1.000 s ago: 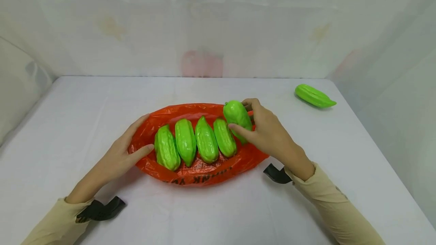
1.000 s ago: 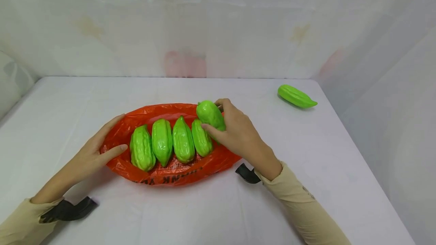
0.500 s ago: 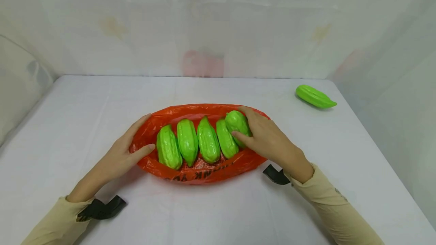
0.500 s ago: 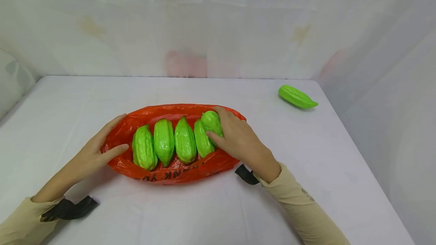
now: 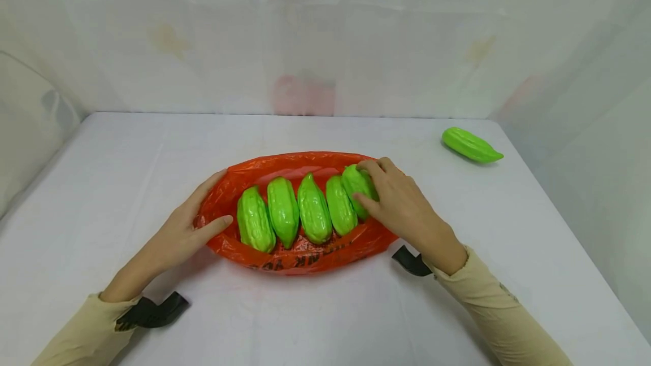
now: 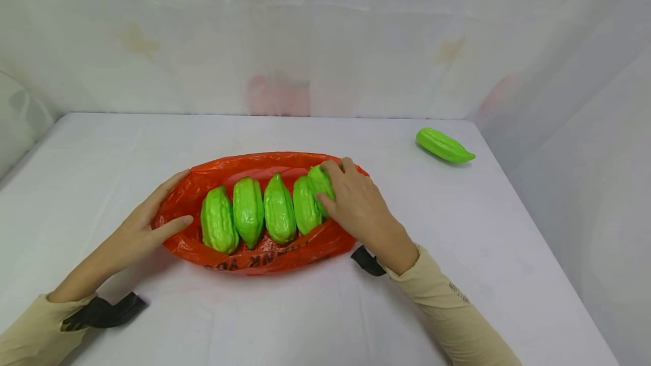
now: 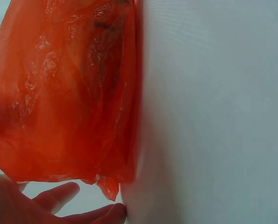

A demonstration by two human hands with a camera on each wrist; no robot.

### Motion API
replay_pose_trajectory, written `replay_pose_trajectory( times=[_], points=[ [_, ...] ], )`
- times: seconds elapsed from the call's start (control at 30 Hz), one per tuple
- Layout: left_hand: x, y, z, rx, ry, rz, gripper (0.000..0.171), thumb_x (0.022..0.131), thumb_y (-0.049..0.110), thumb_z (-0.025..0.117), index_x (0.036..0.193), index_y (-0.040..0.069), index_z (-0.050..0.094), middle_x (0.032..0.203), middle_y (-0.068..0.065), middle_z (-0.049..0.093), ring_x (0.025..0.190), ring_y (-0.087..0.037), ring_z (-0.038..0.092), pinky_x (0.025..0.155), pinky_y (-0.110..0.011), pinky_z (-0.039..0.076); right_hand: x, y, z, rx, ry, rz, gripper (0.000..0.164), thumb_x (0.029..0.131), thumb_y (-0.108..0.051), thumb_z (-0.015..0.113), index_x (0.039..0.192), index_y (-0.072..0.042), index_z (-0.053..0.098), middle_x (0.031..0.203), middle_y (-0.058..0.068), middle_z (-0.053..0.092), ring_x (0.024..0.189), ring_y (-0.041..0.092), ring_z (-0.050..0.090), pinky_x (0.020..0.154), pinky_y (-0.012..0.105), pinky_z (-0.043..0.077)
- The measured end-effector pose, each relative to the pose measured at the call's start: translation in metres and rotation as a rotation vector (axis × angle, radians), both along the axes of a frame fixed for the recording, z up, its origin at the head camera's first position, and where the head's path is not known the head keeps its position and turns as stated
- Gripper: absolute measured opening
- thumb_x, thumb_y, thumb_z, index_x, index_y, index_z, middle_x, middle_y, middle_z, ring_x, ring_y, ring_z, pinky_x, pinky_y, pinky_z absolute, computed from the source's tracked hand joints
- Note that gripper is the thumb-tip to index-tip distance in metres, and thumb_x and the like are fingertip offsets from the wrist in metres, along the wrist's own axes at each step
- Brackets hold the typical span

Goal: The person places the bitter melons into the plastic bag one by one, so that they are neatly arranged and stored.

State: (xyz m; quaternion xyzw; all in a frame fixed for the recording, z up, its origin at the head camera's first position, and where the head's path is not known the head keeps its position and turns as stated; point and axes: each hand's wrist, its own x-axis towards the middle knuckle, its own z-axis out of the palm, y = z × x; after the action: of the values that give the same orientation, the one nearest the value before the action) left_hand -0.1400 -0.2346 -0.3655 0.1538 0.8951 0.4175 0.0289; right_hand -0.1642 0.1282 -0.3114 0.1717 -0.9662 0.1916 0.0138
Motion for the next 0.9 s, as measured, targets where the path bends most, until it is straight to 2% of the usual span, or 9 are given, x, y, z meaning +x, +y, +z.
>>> replay_pose_trajectory(
  times=[0.2, 0.4, 0.53, 0.73, 0.9],
  points=[
    [0.0007, 0.0008, 0.0, 0.02, 0.025, -0.005, 0.079, 0.095, 0.02, 0.063, 0.158, 0.036, 0.018, 0.161, -0.012, 0.03, 0.139, -0.044, 0.038, 0.102, -0.075, 0.037, -0.003, -0.0006, -0.001, -0.001, -0.015, -0.021, 0.053, 0.089, -0.029, 0.074, 0.132, -0.004, 0.056, 0.115, 0.016, 0.06, 0.089, 0.027, 0.058, 0.077, 0.043, 0.054],
    [0.0011, -0.0004, -0.0001, 0.045, 0.038, -0.021, 0.076, 0.095, 0.018, 0.064, 0.157, 0.037, 0.025, 0.162, -0.008, 0.031, 0.143, -0.042, 0.034, 0.104, -0.075, 0.033, -0.0042, -0.0012, -0.0032, 0.008, -0.03, -0.031, 0.049, 0.088, -0.03, 0.076, 0.124, -0.001, 0.061, 0.105, 0.015, 0.062, 0.084, 0.025, 0.056, 0.072, 0.039, 0.049],
    [0.0008, -0.0011, -0.0005, 0.048, 0.05, -0.029, 0.074, 0.095, 0.016, 0.064, 0.156, 0.037, 0.027, 0.162, -0.007, 0.031, 0.144, -0.042, 0.033, 0.106, -0.073, 0.032, -0.0051, -0.0015, -0.004, 0.024, -0.023, -0.031, 0.045, 0.086, -0.027, 0.078, 0.118, 0.001, 0.065, 0.102, 0.015, 0.066, 0.084, 0.025, 0.059, 0.07, 0.038, 0.051],
    [0.0004, -0.0016, -0.0005, 0.033, 0.031, -0.032, 0.075, 0.096, 0.019, 0.064, 0.157, 0.035, 0.024, 0.161, -0.01, 0.031, 0.143, -0.044, 0.034, 0.104, -0.075, 0.033, -0.0066, -0.002, -0.0034, 0.025, -0.036, -0.023, 0.041, 0.085, -0.022, 0.079, 0.116, 0.003, 0.068, 0.104, 0.015, 0.073, 0.091, 0.028, 0.065, 0.077, 0.04, 0.056],
    [0.0007, -0.0021, -0.0002, 0.023, 0.0, -0.026, 0.075, 0.096, 0.022, 0.063, 0.157, 0.036, 0.022, 0.162, -0.011, 0.03, 0.143, -0.044, 0.033, 0.104, -0.076, 0.032, -0.0082, -0.002, -0.0031, 0.031, -0.067, -0.019, 0.042, 0.087, -0.022, 0.077, 0.12, 0.003, 0.068, 0.112, 0.015, 0.072, 0.104, 0.032, 0.065, 0.091, 0.048, 0.054]
  ],
)
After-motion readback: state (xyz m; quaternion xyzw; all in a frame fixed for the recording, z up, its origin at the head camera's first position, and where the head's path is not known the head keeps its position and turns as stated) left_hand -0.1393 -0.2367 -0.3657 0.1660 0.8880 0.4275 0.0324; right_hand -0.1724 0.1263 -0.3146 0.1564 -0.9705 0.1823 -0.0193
